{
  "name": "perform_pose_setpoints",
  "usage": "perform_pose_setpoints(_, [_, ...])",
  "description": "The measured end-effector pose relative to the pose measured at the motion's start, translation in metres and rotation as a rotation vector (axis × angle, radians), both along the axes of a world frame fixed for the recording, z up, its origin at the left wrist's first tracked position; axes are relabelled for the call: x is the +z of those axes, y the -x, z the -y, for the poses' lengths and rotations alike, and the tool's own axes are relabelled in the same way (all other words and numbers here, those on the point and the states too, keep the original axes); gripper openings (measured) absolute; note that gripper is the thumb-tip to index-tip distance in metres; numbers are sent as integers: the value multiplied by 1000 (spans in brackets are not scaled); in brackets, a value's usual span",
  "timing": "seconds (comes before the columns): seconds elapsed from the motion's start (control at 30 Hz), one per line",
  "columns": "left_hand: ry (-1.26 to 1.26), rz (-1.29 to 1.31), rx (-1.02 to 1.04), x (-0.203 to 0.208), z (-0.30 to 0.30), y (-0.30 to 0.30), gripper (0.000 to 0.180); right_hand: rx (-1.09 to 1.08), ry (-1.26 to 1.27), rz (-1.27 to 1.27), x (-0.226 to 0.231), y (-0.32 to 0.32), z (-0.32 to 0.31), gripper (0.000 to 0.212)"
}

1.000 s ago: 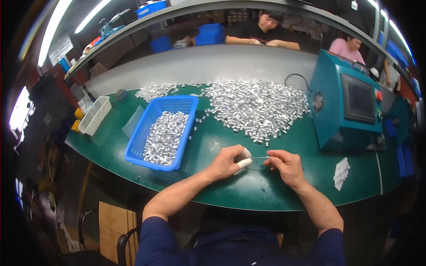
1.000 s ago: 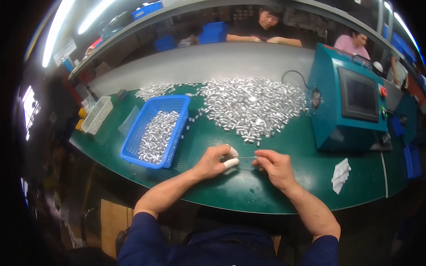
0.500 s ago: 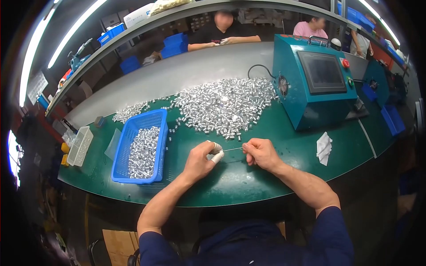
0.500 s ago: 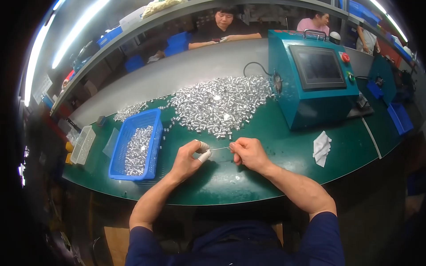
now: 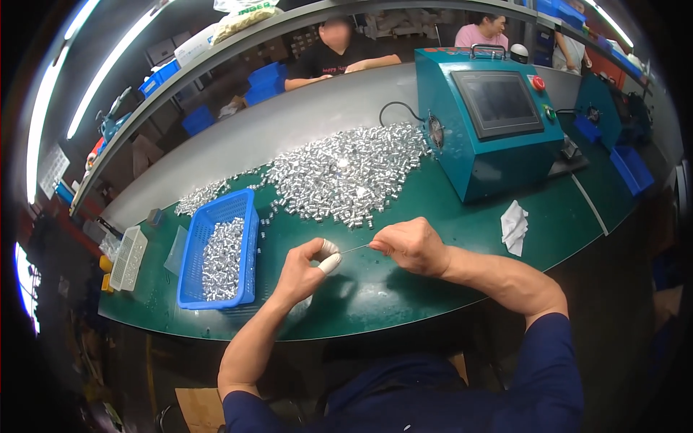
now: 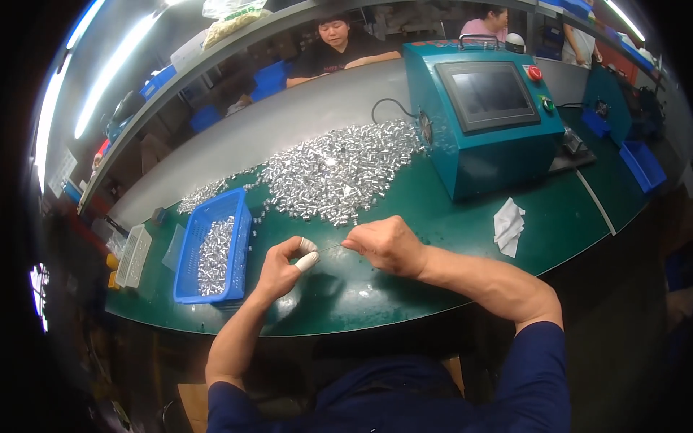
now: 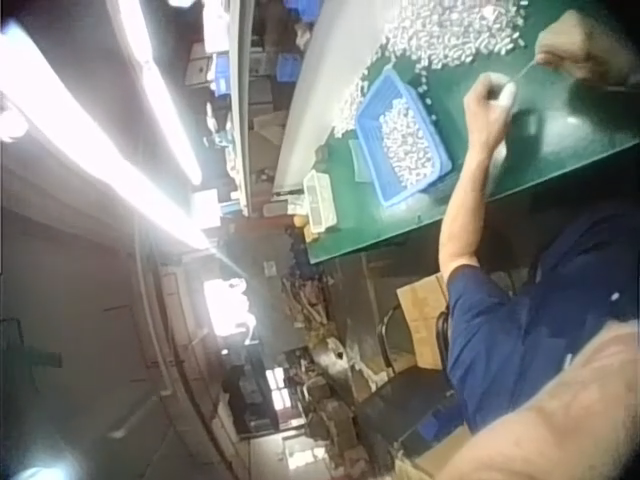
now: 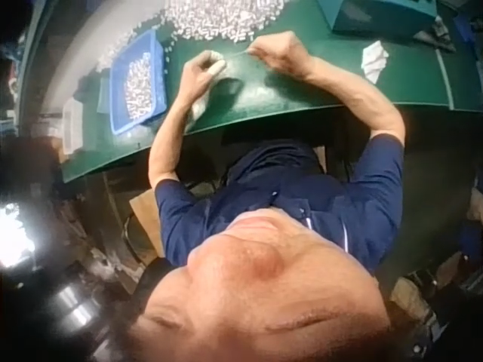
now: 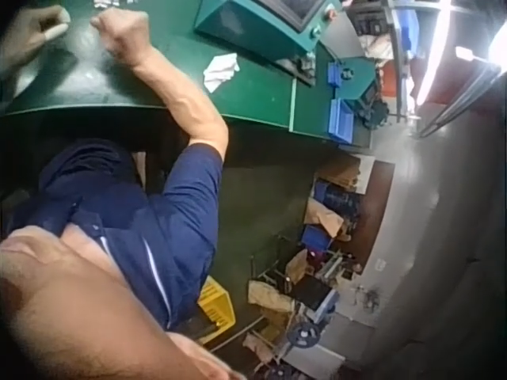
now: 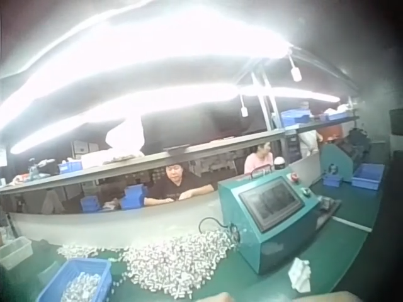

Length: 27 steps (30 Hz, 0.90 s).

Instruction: Threading small white plastic parts onto a thin wire at a production workstation.

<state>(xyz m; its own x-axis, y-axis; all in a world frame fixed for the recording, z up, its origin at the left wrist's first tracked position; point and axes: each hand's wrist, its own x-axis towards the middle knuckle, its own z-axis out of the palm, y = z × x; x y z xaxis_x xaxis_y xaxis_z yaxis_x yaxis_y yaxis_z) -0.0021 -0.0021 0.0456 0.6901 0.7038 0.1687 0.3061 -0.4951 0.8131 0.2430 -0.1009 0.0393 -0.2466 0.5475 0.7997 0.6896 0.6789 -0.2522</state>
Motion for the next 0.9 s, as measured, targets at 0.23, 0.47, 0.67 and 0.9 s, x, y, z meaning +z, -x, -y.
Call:
perform_pose_setpoints(0.23, [388,42,90,4,-9,47,8,-113,-86,-135,26,-37,6,15])
perform_pose_setpoints(0.47, [-449,-94,80,1,21,52,12,-93,220,-353,-22,-44,-16,17])
perform_pose_setpoints(0.67, [-481,-56,303,-27,37,57,18,-94,479,-526,-48,-45,-13,20])
perform_pose_setpoints(0.9, [-636,-103,255,-5,55,60,19,-43,636,-648,-53,-42,-11,21])
